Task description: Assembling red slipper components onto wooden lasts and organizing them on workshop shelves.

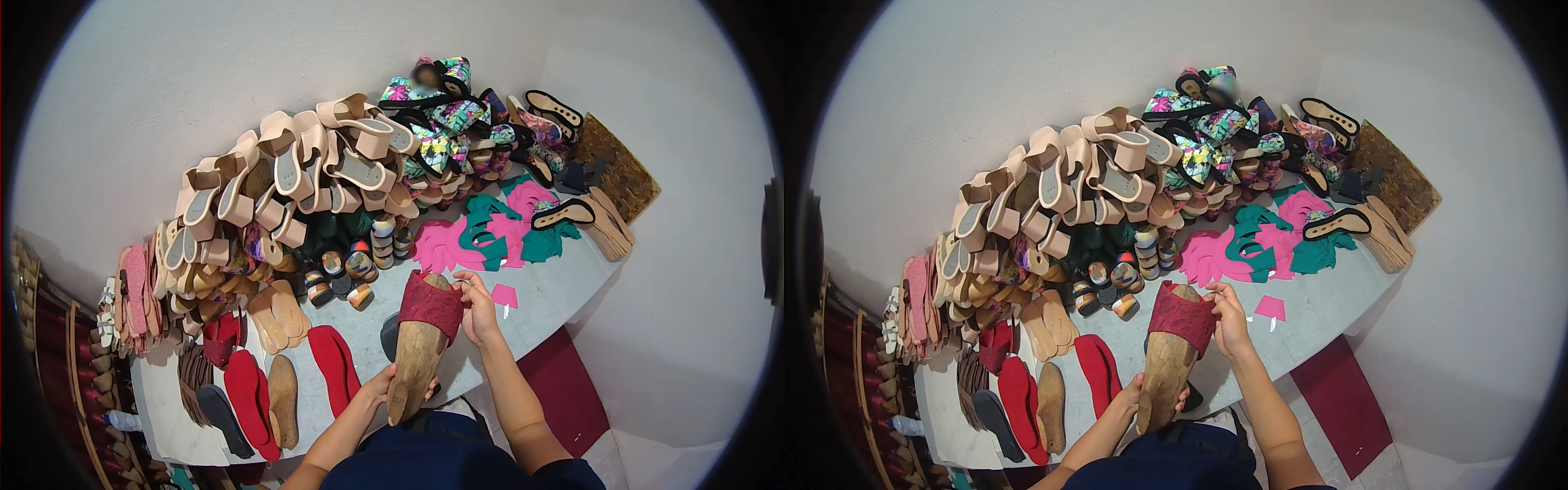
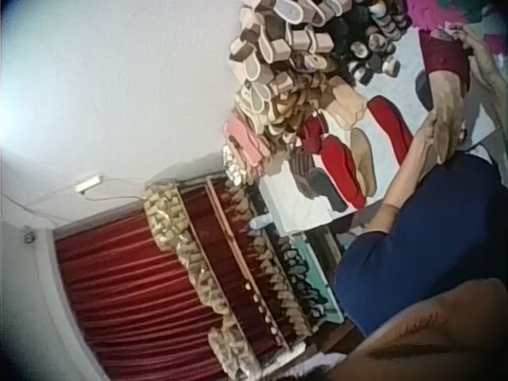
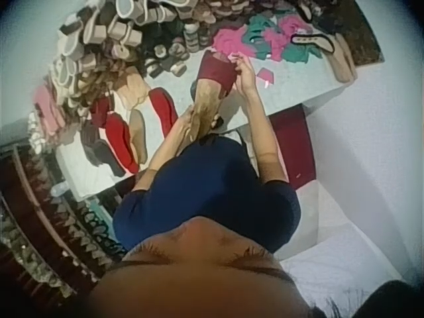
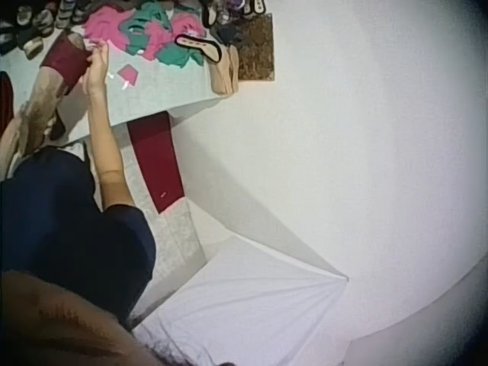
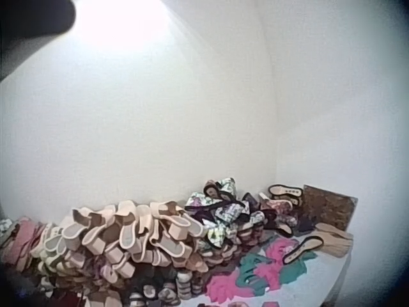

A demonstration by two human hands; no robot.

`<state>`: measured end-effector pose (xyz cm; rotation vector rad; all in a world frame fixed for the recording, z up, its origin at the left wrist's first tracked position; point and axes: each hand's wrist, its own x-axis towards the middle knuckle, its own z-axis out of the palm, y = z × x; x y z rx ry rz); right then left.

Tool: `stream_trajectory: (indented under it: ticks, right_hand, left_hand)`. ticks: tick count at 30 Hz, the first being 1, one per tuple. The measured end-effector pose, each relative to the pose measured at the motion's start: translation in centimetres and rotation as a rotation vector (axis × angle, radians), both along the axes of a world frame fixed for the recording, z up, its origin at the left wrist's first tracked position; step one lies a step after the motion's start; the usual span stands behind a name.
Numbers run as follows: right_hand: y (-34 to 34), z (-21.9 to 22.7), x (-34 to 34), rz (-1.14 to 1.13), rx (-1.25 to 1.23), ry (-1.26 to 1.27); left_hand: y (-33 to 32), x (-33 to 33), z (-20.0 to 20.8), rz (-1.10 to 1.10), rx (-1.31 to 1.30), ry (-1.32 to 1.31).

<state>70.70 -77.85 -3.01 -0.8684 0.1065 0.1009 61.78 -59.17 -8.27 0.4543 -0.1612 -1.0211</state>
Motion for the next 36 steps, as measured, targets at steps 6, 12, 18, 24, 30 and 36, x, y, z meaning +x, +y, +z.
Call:
stream_trajectory:
  ticks: [6, 12, 18, 24, 30, 36]
  right_hand:
    - [0.7, 0.3, -0.1, 0.050, 0.069, 0.026]
    - [0.0, -0.6, 0.5, 0.017, -0.438, -0.070]
    - [0.7, 2.2, 0.8, -0.530, -1.782, -0.619]
    - [1.3, 3.4, 0.7, 0.012, -1.638, -0.552]
    - [1.1, 3.8, 0.8, -0.103, -1.643, -0.722]
    - [2.3, 4.3, 1.4, 0.191, -1.565, -0.457]
  left_hand:
    - [0.2, 0.0, 0.1, -0.033, -0.106, -0.001]
    - [0.2, 0.4, 0.4, 0.085, 0.102, -0.049]
    - [0.2, 1.2, 1.5, 0.254, 0.442, -0.202]
    - [-1.2, 1.4, 1.8, 0.286, 0.650, -0.557]
    - [-1.6, 1.3, 2.1, 0.319, 0.622, -0.456]
    - [-1.2, 1.2, 1.1, 0.296, 0.674, -0.328]
